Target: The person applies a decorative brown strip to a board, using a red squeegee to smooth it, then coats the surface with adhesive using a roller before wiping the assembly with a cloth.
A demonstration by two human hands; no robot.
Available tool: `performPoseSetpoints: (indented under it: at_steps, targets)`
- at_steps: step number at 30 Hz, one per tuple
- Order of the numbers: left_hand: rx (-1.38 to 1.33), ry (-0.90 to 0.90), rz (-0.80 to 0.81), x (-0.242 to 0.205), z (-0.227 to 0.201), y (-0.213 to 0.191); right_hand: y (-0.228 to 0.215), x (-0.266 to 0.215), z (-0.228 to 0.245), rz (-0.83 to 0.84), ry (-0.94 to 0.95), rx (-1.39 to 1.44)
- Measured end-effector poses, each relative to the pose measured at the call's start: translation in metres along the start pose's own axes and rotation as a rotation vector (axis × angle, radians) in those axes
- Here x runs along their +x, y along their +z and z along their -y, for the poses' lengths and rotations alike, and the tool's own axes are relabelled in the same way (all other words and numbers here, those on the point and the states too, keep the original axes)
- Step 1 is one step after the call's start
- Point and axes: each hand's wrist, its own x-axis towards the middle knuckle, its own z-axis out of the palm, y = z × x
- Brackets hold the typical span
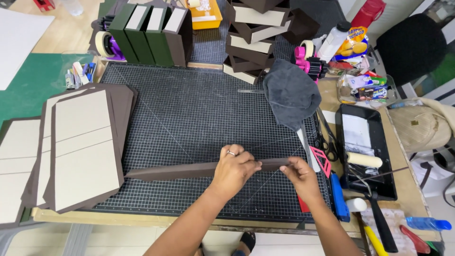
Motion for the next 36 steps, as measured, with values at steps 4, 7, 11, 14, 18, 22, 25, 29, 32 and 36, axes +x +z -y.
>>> performPoseSetpoints:
  at_steps: [4, 7, 11, 14, 18, 22, 25, 29, 32, 36]
  targets:
    - [-0.03, -0.076, 0.063, 0.003, 0.003, -0.002, 0.015, -0.013, 0.092, 0.016, -0.242, -0.149]
    - [-0.067, -0.115, 0.142, 0.006, 0.005, -0.002, 0.017, -0.012, 0.097, -0.021, -0.444, -0.357]
    - [-0.076, -0.153, 0.192, 0.005, 0.003, -0.003, 0.017, -0.014, 0.082, -0.067, -0.547, -0.429]
    - [-0.065, -0.167, 0.208, 0.008, 0.004, -0.004, 0.017, -0.01, 0.085, -0.047, -0.523, -0.412]
    - [-0.096, -0.122, 0.23, 0.006, 0.009, -0.001, 0.009, -0.001, 0.087, 0.015, -0.557, -0.514]
    - [-0.021, -0.25, 0.271, 0.011, 0.005, -0.003, 0.015, 0.002, 0.102, -0.031, -0.415, -0.427]
    - [-0.032, -0.269, 0.3, 0.011, 0.01, 0.001, 0.011, 0.007, 0.098, -0.013, -0.36, -0.426]
    - [-0.006, -0.255, 0.363, 0.008, 0.019, 0.01, 0.004, 0.014, 0.094, 0.019, -0.316, -0.301]
    - [-0.011, -0.248, 0.412, 0.01, 0.012, 0.002, -0.001, 0.013, 0.095, 0.063, -0.269, -0.239]
    - [-0.022, -0.242, 0.455, 0.025, 0.003, -0.014, -0.009, 0.023, 0.094, 0.165, -0.245, -0.238]
